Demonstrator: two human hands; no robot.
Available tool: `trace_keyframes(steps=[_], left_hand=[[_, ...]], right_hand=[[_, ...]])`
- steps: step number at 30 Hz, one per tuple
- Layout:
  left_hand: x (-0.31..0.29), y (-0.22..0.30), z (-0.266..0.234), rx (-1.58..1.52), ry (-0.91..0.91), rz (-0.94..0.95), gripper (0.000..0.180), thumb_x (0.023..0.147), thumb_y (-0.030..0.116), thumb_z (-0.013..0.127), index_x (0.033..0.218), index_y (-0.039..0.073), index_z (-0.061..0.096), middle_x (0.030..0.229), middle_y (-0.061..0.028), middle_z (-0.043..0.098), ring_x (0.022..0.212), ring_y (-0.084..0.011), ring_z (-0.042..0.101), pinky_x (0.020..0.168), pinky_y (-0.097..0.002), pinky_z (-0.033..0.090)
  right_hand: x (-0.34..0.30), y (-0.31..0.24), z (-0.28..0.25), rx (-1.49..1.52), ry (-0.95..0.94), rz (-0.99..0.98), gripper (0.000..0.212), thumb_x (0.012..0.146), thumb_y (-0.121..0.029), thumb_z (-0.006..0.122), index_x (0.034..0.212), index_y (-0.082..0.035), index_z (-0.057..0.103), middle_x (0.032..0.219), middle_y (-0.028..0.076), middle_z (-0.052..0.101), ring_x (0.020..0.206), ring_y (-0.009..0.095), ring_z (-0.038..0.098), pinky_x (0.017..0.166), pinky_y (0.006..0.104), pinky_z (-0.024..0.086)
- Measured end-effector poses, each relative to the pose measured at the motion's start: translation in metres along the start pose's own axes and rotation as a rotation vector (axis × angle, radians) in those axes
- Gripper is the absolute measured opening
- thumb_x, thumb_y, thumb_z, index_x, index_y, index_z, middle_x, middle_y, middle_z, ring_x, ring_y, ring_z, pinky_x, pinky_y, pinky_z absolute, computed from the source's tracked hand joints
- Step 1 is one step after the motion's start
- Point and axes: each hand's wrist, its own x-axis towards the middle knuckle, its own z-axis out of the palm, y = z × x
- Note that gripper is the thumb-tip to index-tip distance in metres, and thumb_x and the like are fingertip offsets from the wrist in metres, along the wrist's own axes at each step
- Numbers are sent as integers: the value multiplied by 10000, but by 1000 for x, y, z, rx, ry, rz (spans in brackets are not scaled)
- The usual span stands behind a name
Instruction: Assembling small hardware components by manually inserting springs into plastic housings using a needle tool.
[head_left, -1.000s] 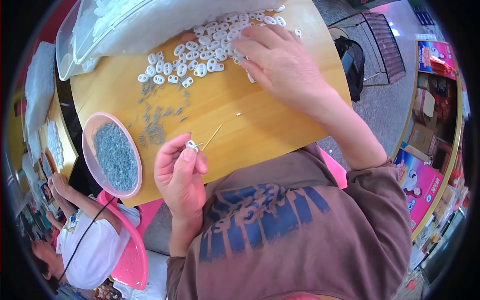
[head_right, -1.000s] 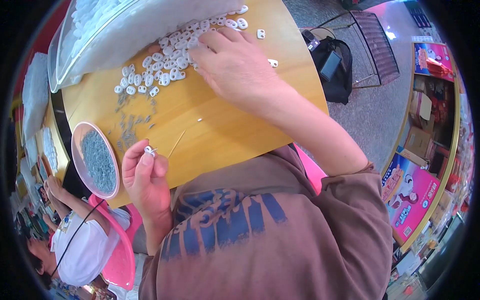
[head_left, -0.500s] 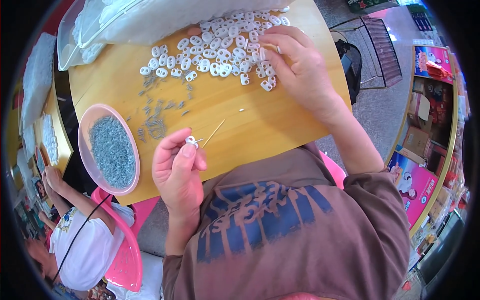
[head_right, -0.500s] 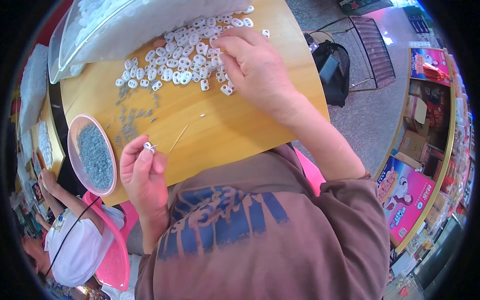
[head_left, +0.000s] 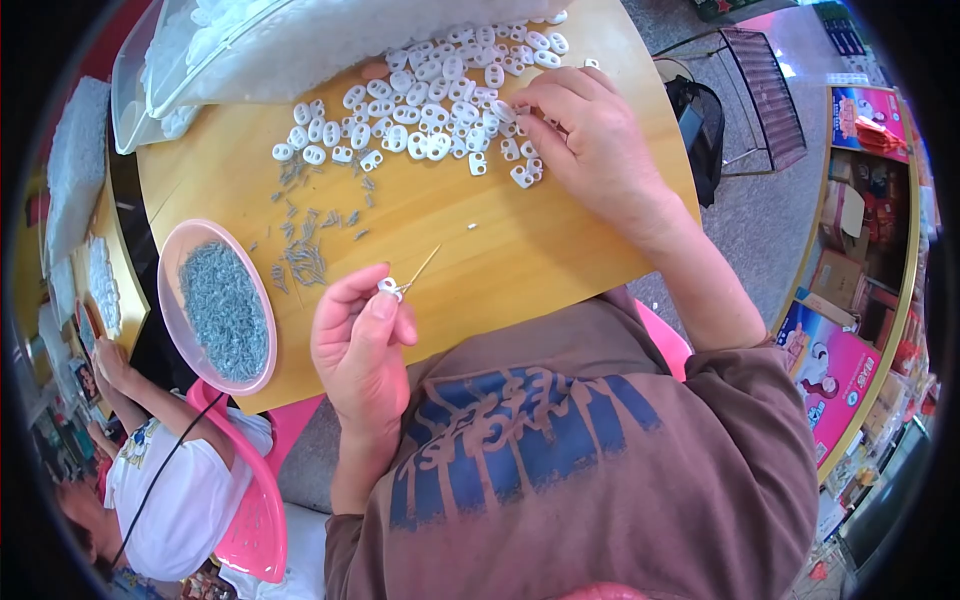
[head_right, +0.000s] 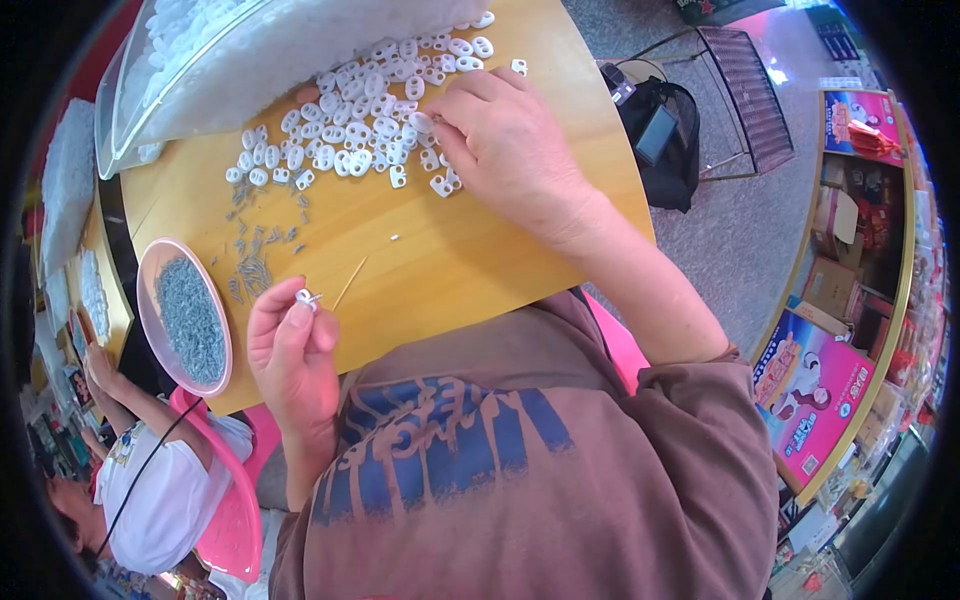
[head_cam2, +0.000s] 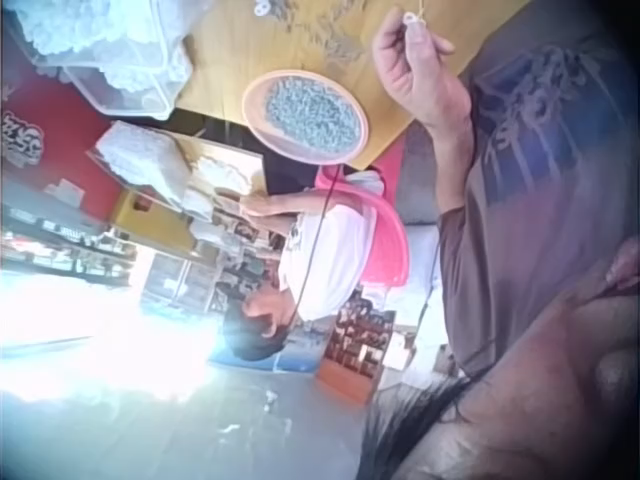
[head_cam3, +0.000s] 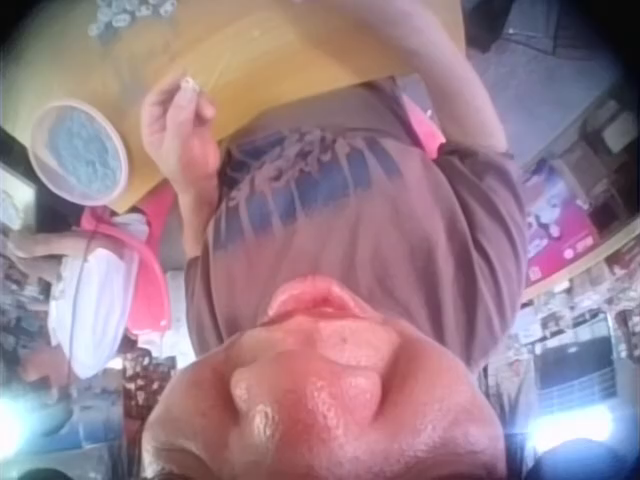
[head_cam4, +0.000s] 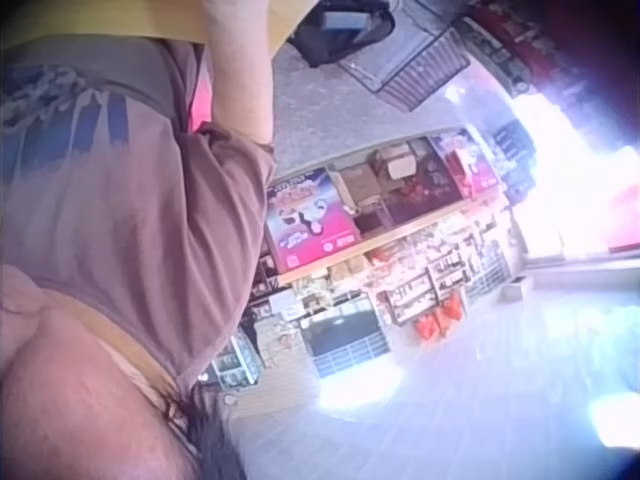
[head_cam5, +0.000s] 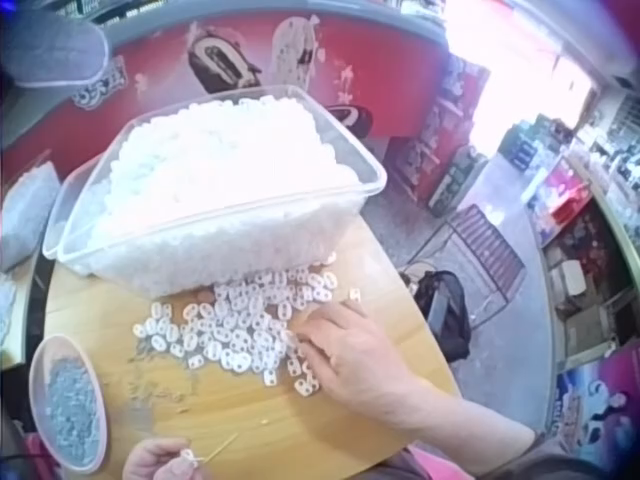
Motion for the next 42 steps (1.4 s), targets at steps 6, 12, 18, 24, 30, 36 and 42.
trace_keyframes(steps=[6,12,18,24,30,36,42], left_hand=[[0,0,1,9,-12,-22,229,815,27,515,1028,-57,512,744,-34,520,582,-78,473,561,-191,377],[0,0,-2,-8,-19,-14,228,815,21,507,1029,-57,512,756,-37,521,589,-78,473,560,-190,377],[0,-2,-5,9,-23,-14,221,815,11,498,1025,-56,512,767,-42,526,597,-84,475,563,-194,380],[0,0,-5,-52,14,-22,209,816,4,499,1016,-54,521,751,-41,524,583,-92,472,552,-201,381],[3,0,-7,-30,-67,47,213,820,19,510,1019,-55,519,762,-44,531,581,-90,470,548,-203,377],[2,12,2,-63,-62,40,232,817,26,519,1033,-58,515,772,-44,540,577,-88,469,541,-205,382],[4,24,8,-91,-116,134,235,813,14,513,1038,-53,515,772,-45,543,566,-87,467,536,-200,383]], right_hand=[[5,-6,0,-41,-63,1,157,731,-94,610,873,-29,597,861,97,568,837,280,520,734,354,423],[6,-4,9,-72,-43,-5,127,732,-103,608,833,-27,595,863,96,569,840,285,518,750,361,418],[19,-3,8,-201,-81,-77,85,744,-104,586,800,-41,598,819,76,578,808,278,534,749,357,417],[17,-19,1,377,-18,209,141,822,-132,531,885,-18,585,818,94,612,744,207,585,703,286,455],[9,-65,-29,1443,-151,654,198,861,-155,495,960,7,550,846,113,615,718,155,593,698,262,476],[3,-86,-24,1504,-233,639,183,849,-146,501,953,-5,553,853,98,613,738,148,585,690,255,466],[-2,-95,-23,1491,-254,630,180,842,-137,514,960,-9,557,837,45,591,743,101,551,670,221,439]])
